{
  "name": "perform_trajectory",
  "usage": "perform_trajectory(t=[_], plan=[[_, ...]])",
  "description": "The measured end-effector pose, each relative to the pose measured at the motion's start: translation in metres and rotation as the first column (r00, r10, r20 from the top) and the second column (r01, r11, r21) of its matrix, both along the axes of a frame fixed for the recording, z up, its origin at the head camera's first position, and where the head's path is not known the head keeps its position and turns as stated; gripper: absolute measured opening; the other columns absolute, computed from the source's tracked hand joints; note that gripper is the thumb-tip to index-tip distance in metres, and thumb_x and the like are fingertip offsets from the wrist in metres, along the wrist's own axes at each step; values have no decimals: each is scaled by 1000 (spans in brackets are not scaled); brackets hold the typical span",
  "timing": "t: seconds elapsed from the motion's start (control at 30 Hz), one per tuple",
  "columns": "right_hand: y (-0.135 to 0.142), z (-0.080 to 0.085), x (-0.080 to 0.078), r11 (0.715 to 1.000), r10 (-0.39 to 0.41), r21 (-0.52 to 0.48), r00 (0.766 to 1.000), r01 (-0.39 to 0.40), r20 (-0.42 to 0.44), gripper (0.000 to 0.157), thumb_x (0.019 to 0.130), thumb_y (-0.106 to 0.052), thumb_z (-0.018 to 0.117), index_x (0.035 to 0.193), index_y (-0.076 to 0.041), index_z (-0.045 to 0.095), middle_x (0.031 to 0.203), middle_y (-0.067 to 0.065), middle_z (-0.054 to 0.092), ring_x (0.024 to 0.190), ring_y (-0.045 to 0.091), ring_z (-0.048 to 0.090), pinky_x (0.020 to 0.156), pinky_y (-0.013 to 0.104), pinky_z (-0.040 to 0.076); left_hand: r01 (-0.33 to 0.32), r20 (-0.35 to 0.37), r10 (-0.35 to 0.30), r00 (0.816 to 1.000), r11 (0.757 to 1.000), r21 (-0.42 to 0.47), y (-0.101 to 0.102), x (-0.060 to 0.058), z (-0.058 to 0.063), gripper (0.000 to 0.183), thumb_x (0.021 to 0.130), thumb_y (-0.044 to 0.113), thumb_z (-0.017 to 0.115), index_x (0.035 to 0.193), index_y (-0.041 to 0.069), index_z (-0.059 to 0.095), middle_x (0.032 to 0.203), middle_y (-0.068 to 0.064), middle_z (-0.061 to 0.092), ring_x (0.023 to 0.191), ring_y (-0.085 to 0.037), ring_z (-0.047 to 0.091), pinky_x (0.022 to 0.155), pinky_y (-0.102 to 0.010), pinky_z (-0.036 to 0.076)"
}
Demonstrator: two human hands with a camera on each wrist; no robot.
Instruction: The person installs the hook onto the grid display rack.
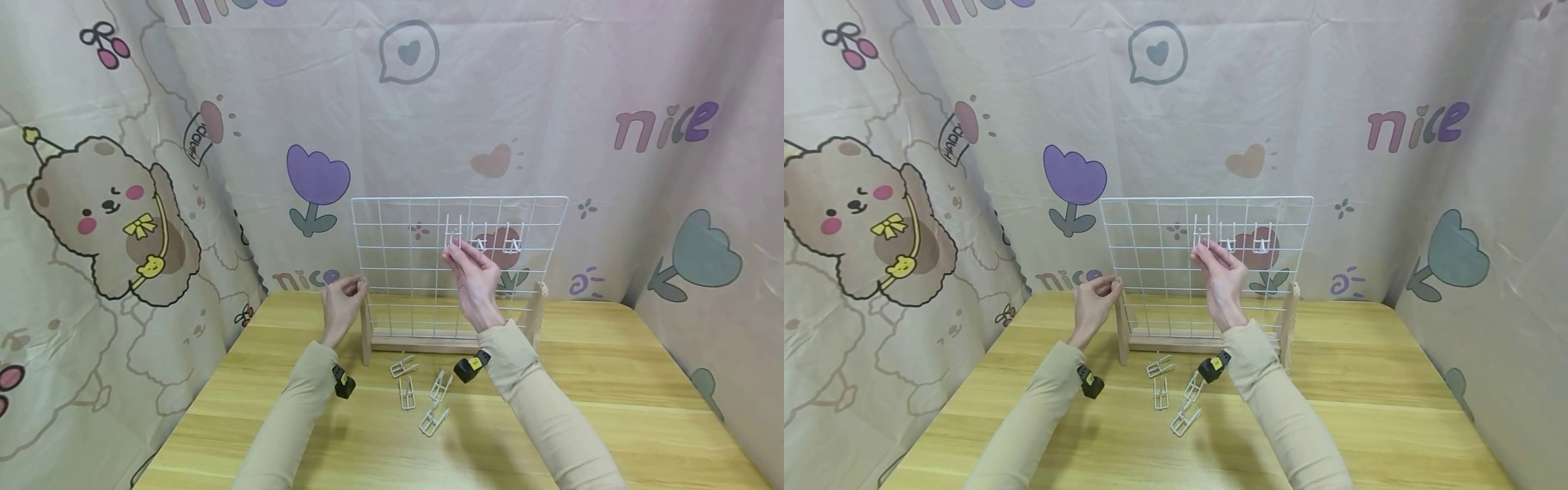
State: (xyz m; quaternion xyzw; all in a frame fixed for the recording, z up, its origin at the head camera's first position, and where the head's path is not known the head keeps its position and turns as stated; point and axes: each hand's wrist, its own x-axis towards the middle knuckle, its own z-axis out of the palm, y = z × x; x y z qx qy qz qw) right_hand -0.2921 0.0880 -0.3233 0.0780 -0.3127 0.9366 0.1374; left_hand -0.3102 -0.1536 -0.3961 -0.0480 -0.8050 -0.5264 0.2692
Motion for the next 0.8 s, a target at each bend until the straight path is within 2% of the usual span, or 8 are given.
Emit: perform_trajectory(t=[0.27, 0.47, 0.8], plan=[[0, -1, 0, 1000, 0, 26, 1000, 0, 15, 29, 90, 17, 60, 84, -6, 78, 84, 8, 79, 72, 15, 76, 76, 25, 64, 0, -11, 0, 1000, 1000, -4, 1, 1, 0, 29, 92, 8, 71, 116, -8, 70, 110, -24, 74, 100, -36, 75, 87, -43, 62], [1, -4, 0, 999, 4, 35, 1000, -5, 26, 24, 89, 16, 62, 89, -2, 76, 84, 9, 78, 73, 15, 76, 77, 25, 64, -14, -23, 13, 1000, 1000, -29, 1, 1, 1, 30, 91, 10, 72, 116, -8, 70, 107, -25, 74, 99, -36, 75, 85, -48, 63], [2, -6, -1, 1000, 8, 29, 1000, -8, 24, 24, 89, 18, 61, 88, -1, 76, 85, 9, 79, 71, 16, 75, 75, 26, 64, -15, -23, 14, 1000, 1000, -24, 0, 1, 1, 29, 91, 8, 72, 116, -7, 71, 108, -25, 74, 99, -36, 75, 85, -47, 62]])
